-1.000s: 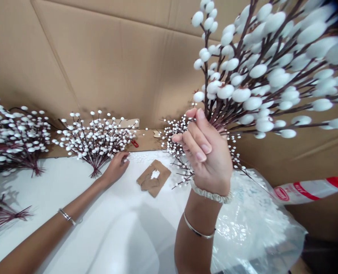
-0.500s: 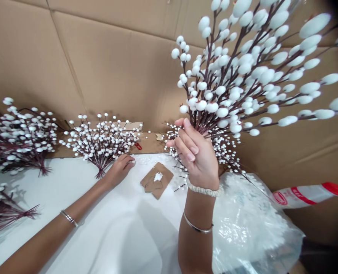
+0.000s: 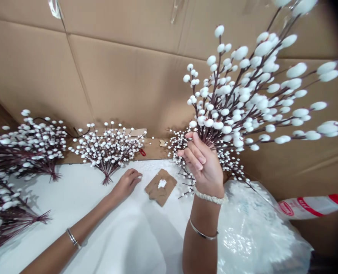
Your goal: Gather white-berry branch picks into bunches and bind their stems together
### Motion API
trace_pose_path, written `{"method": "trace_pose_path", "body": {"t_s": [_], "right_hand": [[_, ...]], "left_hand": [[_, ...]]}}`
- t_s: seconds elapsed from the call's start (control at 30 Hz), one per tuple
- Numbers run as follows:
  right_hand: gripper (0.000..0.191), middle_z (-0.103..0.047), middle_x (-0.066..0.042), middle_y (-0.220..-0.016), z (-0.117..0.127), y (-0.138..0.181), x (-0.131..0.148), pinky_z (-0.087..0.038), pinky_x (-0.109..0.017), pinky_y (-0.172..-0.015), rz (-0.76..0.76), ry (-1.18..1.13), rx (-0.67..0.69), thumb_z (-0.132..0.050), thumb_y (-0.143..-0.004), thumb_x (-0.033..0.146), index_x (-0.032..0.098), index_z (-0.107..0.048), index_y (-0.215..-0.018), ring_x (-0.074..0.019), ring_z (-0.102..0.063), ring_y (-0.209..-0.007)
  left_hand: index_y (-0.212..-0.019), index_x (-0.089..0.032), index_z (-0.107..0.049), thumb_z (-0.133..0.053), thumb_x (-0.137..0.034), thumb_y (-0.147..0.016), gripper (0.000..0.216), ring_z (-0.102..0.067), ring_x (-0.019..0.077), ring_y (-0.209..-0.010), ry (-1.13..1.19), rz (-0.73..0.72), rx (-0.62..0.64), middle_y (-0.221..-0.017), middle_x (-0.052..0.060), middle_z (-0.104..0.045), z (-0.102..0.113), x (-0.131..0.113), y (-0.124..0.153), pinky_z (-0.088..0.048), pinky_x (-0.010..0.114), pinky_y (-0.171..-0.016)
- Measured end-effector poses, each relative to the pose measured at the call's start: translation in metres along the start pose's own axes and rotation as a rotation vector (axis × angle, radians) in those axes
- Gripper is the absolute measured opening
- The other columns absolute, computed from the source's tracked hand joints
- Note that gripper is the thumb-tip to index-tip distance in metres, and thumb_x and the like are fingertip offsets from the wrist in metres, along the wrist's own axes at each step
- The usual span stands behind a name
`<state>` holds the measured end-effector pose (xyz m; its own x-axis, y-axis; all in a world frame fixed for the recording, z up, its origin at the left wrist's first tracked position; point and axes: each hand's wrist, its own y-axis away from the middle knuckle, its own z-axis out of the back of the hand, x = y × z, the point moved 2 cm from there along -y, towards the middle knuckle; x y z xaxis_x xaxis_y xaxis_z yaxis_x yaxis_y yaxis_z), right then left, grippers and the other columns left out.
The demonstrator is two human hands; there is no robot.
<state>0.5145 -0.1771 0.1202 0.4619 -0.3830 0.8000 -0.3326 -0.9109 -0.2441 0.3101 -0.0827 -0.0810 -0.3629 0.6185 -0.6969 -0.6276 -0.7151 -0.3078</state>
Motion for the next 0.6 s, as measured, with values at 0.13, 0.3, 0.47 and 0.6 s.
{"method": "trace_pose_path", "body": {"t_s": [0.13,0.3,0.47,0.6], "right_hand": [[0.018,-0.028,0.015,-0.037,0.004,-0.003,0.000,-0.058,-0.015,-0.062,-0.022,-0.015,-0.025,-0.074,-0.083,0.032,0.015,-0.069,-0.083,-0.0003,-0.021,-0.029],[0.020,-0.029,0.015,-0.036,0.006,-0.003,0.000,-0.058,-0.018,-0.059,-0.061,0.004,-0.078,-0.073,-0.085,0.035,0.016,-0.068,-0.084,-0.0013,-0.023,-0.027],[0.022,-0.030,0.015,-0.035,0.005,-0.001,0.000,-0.058,-0.018,-0.057,-0.080,0.010,-0.107,-0.076,-0.081,0.035,0.015,-0.066,-0.082,-0.0009,-0.025,-0.026],[0.020,-0.031,0.014,-0.034,0.004,0.000,0.000,-0.058,-0.016,-0.058,-0.105,-0.005,-0.136,-0.077,-0.081,0.032,0.015,-0.067,-0.082,-0.0008,-0.028,-0.027]], "left_hand": [[-0.100,-0.018,-0.066,-0.045,-0.029,-0.098,0.024,-0.060,0.0224,-0.096,-0.040,-0.014,0.015,-0.100,0.011,-0.062,-0.003,0.003,0.004,-0.051,0.038,-0.088],[-0.109,-0.017,-0.064,-0.040,-0.023,-0.099,0.027,-0.061,0.0211,-0.101,-0.091,-0.039,0.010,-0.106,0.012,-0.063,-0.007,0.007,0.002,-0.053,0.037,-0.091],[-0.117,-0.019,-0.064,-0.047,-0.026,-0.096,0.028,-0.056,0.0262,-0.120,-0.174,-0.044,0.003,-0.125,0.014,-0.061,-0.007,0.001,0.003,-0.047,0.044,-0.103],[-0.112,-0.022,-0.065,-0.050,-0.034,-0.094,0.026,-0.056,0.0264,-0.120,-0.264,0.052,-0.046,-0.124,0.011,-0.063,0.016,-0.011,0.018,-0.045,0.043,-0.103]]}}
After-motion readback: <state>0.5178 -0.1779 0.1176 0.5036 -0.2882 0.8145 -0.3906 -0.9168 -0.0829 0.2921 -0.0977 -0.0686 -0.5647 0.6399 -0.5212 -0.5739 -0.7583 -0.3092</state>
